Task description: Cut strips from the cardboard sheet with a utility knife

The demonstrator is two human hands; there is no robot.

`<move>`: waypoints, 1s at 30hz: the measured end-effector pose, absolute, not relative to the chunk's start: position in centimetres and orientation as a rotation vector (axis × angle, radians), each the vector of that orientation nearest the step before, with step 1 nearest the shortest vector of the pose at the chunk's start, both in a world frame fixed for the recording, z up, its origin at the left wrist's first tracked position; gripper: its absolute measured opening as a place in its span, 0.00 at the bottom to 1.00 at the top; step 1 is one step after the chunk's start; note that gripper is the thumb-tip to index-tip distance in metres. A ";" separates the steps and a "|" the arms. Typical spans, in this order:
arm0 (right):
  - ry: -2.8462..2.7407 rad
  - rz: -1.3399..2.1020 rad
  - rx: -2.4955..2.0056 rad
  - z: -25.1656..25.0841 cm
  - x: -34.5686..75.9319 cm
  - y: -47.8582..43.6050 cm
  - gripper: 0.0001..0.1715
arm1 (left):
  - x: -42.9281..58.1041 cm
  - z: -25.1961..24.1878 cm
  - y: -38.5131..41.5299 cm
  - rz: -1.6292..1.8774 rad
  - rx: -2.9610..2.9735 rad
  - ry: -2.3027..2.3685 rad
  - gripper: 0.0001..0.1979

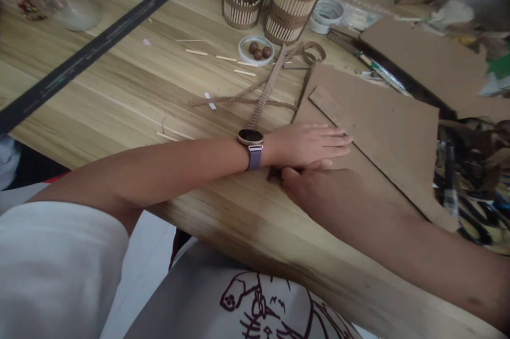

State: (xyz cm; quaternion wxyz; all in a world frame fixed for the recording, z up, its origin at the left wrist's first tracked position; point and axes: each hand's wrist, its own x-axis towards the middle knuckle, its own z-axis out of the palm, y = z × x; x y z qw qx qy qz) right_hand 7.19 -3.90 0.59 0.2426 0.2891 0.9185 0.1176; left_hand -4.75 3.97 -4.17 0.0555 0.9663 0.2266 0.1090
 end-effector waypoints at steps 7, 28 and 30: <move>2.531 0.222 0.841 -0.1 7.5 -3.6 0.19 | -4.7 -3.7 3.8 0.229 2.978 0.719 0.24; 2.362 0.236 0.906 1.1 5.9 -4.1 0.29 | -4.8 -3.9 3.9 0.273 2.975 0.705 0.24; 2.333 0.244 0.883 1.8 5.7 -4.1 0.30 | -4.8 -4.0 3.9 0.287 2.965 0.690 0.24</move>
